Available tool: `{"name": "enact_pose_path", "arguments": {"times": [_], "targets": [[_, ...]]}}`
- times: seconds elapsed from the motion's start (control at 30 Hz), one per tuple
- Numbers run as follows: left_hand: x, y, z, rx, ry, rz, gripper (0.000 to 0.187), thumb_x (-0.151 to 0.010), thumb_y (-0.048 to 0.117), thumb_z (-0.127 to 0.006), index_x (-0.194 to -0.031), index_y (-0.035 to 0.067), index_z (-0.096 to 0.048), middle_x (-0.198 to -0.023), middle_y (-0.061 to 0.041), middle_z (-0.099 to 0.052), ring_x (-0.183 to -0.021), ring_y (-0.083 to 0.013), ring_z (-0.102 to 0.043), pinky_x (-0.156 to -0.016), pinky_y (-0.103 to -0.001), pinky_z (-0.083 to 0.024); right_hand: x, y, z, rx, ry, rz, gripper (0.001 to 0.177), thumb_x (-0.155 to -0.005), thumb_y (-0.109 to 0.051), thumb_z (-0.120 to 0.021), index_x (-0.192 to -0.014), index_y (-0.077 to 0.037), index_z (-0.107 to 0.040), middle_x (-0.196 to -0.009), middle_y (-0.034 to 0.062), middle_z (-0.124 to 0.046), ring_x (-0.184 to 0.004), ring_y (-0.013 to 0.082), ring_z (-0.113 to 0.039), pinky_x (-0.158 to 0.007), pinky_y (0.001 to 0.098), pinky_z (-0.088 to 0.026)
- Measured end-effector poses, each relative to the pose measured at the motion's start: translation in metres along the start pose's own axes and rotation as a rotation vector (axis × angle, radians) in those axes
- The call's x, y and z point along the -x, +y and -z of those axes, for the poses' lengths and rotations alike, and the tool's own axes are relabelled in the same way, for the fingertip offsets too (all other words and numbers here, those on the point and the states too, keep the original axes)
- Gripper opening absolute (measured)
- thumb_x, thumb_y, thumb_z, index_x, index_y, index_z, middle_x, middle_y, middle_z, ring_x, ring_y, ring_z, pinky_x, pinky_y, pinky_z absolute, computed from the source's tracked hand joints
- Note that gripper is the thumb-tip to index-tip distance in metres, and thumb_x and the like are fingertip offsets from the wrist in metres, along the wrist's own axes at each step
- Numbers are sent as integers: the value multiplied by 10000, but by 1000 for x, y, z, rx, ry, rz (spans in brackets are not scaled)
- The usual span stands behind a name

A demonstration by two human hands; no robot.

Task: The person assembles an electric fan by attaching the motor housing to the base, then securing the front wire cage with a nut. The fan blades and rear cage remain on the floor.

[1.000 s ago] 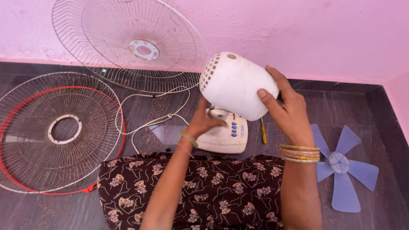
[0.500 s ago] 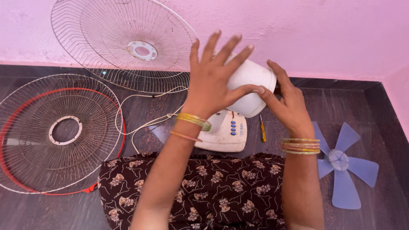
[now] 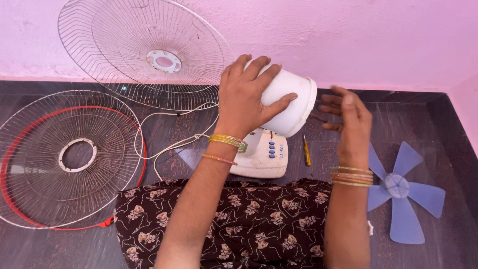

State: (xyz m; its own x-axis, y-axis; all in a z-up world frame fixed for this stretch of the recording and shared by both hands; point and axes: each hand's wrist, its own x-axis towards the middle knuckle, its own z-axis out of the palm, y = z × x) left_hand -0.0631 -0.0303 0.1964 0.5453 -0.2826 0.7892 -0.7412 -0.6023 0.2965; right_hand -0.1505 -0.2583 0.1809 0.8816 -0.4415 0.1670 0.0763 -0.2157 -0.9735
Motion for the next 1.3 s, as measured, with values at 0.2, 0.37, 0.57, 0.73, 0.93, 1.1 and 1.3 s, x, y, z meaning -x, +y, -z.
{"name": "enact_pose_path", "arguments": {"times": [0.2, 0.37, 0.57, 0.73, 0.93, 1.1, 1.3], "targets": [[2, 0, -2, -12, 30, 22, 541, -893, 564, -732, -1202, 121, -757, -1276, -77, -697, -1276, -383, -563, -1061, -523, -450, 11, 40, -2, 68, -96, -132, 402, -1006, -421, -523, -1223, -126, -690, -1121, 14, -748, -948, 104, -715, -728, 277, -591], [4, 0, -3, -18, 47, 30, 520, -897, 547, -738, -1186, 114, -758, -1247, -76, -706, -1265, -386, -574, -1060, -522, -451, 5, 65, -4, -222, -159, -62, 299, -1070, -289, -565, -1092, -42, -733, -782, 23, -662, -687, 110, -581, -635, 259, -489], [8, 0, -1, -19, 70, 72, 495, -902, 508, -739, -1200, 113, -756, -1260, -81, -705, -1269, -373, -578, -1059, -506, -465, -4, 68, -6, -226, -133, -25, 247, -1057, -230, -595, -1024, -39, -748, -679, -17, -578, -593, 77, -459, -557, 230, -374], [9, 1, 1, -16, 96, 84, 456, -897, 469, -754, -1190, 119, -757, -1251, -77, -708, -1260, -370, -585, -1047, -494, -476, -1, 55, -12, -253, -111, -31, 236, -1055, -210, -594, -1004, -37, -745, -673, -27, -577, -590, 70, -456, -549, 225, -371], [15, -12, 15, 84, 162, 146, 397, -929, 377, -766, -1200, 88, -745, -1250, -88, -699, -1205, -309, -630, -1059, -443, -519, -9, 38, -23, -173, -143, 5, 226, -1045, -174, -576, -1016, -31, -748, -653, -37, -548, -572, 62, -424, -529, 220, -336], [17, -10, 14, 44, 187, 146, 382, -909, 351, -768, -1171, 74, -748, -1225, -88, -707, -1184, -321, -619, -1011, -445, -514, -15, 30, -23, -213, -191, -37, 247, -1056, -176, -553, -998, -38, -751, -630, -42, -520, -557, 60, -407, -520, 224, -322], [16, -7, 14, 20, 190, 139, 394, -918, 367, -753, -1187, 79, -744, -1241, -83, -700, -1196, -319, -606, -1011, -446, -503, -15, 30, -21, -206, -193, -69, 247, -1062, -210, -568, -1003, -49, -745, -640, -20, -559, -555, 79, -437, -525, 231, -365]]}}
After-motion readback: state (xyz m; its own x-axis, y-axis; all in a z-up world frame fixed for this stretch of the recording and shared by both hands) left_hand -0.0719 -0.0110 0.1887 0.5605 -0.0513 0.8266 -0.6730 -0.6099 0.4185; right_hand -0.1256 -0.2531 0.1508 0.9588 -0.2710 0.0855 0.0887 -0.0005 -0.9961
